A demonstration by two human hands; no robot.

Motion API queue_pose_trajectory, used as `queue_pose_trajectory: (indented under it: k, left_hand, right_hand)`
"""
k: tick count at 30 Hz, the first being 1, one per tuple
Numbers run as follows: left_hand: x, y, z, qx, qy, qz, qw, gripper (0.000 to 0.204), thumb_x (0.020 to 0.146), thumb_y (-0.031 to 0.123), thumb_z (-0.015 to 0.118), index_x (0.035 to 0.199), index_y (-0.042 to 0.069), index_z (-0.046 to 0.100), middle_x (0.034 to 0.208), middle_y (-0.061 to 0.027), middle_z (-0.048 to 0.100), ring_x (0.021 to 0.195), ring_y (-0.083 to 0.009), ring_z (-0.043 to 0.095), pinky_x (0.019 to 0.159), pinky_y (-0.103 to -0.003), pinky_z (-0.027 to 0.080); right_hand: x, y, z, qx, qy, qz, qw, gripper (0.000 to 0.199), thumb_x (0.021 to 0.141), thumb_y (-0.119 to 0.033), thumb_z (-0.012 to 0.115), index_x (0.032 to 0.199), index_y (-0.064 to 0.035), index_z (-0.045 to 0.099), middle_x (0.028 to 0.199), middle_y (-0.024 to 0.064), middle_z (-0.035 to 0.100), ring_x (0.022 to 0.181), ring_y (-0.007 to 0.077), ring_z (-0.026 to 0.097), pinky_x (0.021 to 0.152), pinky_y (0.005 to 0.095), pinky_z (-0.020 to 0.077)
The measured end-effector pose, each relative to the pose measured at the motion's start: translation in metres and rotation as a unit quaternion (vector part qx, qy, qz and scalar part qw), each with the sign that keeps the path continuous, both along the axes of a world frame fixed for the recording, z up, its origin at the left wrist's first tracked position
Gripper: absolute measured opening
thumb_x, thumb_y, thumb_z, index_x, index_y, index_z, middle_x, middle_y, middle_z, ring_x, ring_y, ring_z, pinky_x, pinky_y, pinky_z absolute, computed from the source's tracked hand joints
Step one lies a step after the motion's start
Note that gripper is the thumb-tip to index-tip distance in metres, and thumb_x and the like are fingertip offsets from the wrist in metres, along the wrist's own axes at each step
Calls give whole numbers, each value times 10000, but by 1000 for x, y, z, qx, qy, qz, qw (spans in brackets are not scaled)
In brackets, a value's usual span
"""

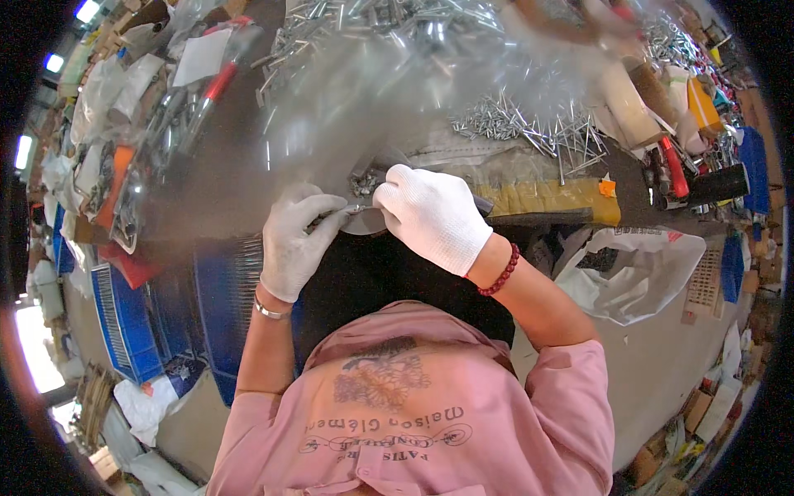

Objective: Assembling small metal pins into a base plate and securing them using a hammer at a workshop bench.

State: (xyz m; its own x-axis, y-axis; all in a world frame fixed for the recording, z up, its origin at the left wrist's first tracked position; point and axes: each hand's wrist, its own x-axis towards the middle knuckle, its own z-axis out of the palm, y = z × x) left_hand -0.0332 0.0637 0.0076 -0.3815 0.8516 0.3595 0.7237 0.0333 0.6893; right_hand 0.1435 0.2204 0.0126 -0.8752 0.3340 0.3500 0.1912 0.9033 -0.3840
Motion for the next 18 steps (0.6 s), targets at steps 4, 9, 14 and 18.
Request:
queue_pose_trajectory:
  k: [4,9,14,18]
  left_hand:
    - [-3,2,-4,9,33,-3,999,172,823,73,851,987,93,800,931,-81,660,849,-286,685,748,-380,551]
    - [-5,3,-8,-3,52,2,999,185,820,92,843,998,123,807,930,-80,658,856,-290,679,752,-397,545]
    - [-2,2,-8,5,52,-16,999,185,818,62,824,995,110,801,922,-91,657,870,-312,673,770,-408,537]
    - [3,-2,-3,3,62,-13,998,181,815,30,806,982,100,795,919,-103,655,875,-320,664,776,-401,532]
  right_hand:
    - [0,3,0,8,-6,16,1000,84,836,-100,735,905,-146,719,918,47,625,797,275,690,703,399,575]
    - [-3,7,1,14,-18,28,999,81,845,-112,730,921,-140,722,915,55,612,801,280,685,707,401,576]
    - [-4,9,7,31,-66,68,995,24,895,-133,667,890,-121,687,915,86,608,802,305,692,681,422,581]
    - [-5,2,4,39,-50,86,994,52,883,-119,643,922,-112,677,909,77,598,802,291,697,673,433,576]
